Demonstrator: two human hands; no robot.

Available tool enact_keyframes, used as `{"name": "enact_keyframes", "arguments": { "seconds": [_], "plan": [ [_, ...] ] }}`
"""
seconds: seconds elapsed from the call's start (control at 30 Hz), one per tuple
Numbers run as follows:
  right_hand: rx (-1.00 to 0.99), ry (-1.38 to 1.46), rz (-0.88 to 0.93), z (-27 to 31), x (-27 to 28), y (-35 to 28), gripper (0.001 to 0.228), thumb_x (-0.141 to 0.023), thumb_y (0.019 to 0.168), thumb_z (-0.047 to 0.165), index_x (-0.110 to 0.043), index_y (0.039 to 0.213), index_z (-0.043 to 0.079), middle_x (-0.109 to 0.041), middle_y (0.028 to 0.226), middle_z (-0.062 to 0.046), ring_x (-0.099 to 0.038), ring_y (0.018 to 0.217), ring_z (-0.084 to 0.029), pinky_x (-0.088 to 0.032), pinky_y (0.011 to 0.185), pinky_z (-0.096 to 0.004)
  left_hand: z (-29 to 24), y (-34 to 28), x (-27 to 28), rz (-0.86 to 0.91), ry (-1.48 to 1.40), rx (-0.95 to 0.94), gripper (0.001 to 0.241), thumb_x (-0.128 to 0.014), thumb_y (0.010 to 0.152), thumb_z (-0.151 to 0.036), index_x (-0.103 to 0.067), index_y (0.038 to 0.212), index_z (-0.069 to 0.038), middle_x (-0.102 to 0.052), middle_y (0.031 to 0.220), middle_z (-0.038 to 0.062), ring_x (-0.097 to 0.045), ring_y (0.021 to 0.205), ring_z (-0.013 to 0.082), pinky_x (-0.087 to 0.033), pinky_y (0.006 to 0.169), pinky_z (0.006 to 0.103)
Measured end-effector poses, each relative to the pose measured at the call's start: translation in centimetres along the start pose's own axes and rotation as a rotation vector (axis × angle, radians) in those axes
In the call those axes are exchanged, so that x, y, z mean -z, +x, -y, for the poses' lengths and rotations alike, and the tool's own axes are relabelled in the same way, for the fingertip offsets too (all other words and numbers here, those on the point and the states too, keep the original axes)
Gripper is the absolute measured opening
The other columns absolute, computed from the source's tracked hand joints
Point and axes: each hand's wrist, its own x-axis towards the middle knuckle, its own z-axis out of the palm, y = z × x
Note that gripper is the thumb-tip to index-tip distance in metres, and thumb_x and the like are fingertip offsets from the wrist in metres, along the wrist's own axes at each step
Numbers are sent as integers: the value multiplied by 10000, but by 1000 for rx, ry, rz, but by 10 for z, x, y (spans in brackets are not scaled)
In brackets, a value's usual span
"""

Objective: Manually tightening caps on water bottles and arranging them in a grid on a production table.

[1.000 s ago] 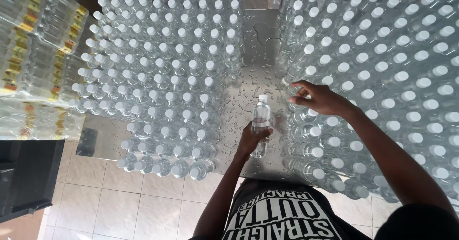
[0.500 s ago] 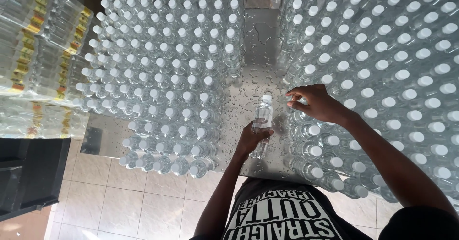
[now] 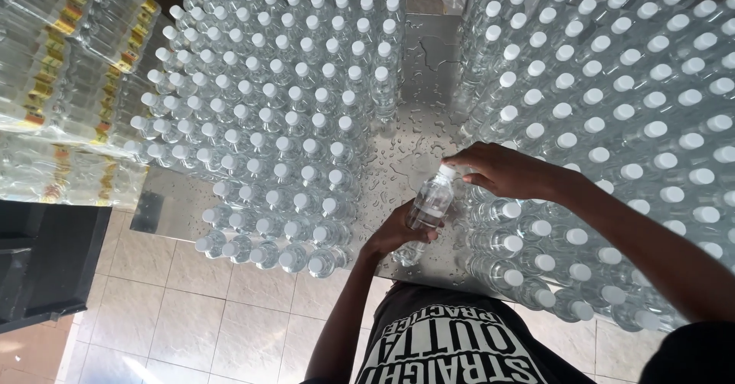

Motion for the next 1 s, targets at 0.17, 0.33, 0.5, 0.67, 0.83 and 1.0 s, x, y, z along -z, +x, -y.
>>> {"name": "enact_keyframes", "arguments": {
  "seconds": [0.17,0.33,0.5,0.67,0.83,1.0],
  "plan": [
    [5,-164,173,8,6,-9,364,-545,1126,366,-552,1434,172,-701,1289,-151,-706,1240,-396,-535,1101,-536,2,-6,10,267,-26,-54,706,-957,834,-263,-604,1402,-37,-749,1251,207,-709,1202,289,-643,988,419],
    [-70,-93,269,3,-6,-18,440,-435,1136,554,-595,1078,148,-634,821,-84,-678,790,-304,-563,815,-473,-28,-10,10,348,134,-52,722,-967,825,-248,-615,1418,-35,-764,1216,214,-726,1189,307,-627,1005,449],
    [-196,191,237,-86,-88,-11,415,-414,1108,429,-529,843,130,-515,568,-44,-597,517,-243,-534,583,-402,-36,-11,4,144,560,90,920,-954,785,-473,-564,1553,-149,-774,1230,184,-740,1163,344,-577,929,484],
    [-351,392,146,10,-28,-37,460,-398,1117,362,-734,1216,63,-656,675,-156,-674,640,-312,-544,657,-452,-24,-14,7,133,601,106,959,-960,738,-520,-565,1563,-231,-791,1211,161,-762,1145,377,-584,921,503],
    [169,-345,100,0,-31,-44,491,-449,1131,568,-583,1295,125,-707,1005,-123,-719,980,-327,-582,915,-471,-23,-10,21,416,255,-24,765,-893,843,-157,-571,1531,-77,-766,1226,244,-740,1115,333,-608,977,472],
    [175,-142,75,-45,-86,-48,536,-462,1110,589,-593,1373,141,-742,921,-117,-756,888,-367,-615,814,-528,4,-1,36,578,73,-21,721,-860,864,52,-593,1525,-59,-786,1182,283,-769,1092,300,-658,931,438]
  ]
}}
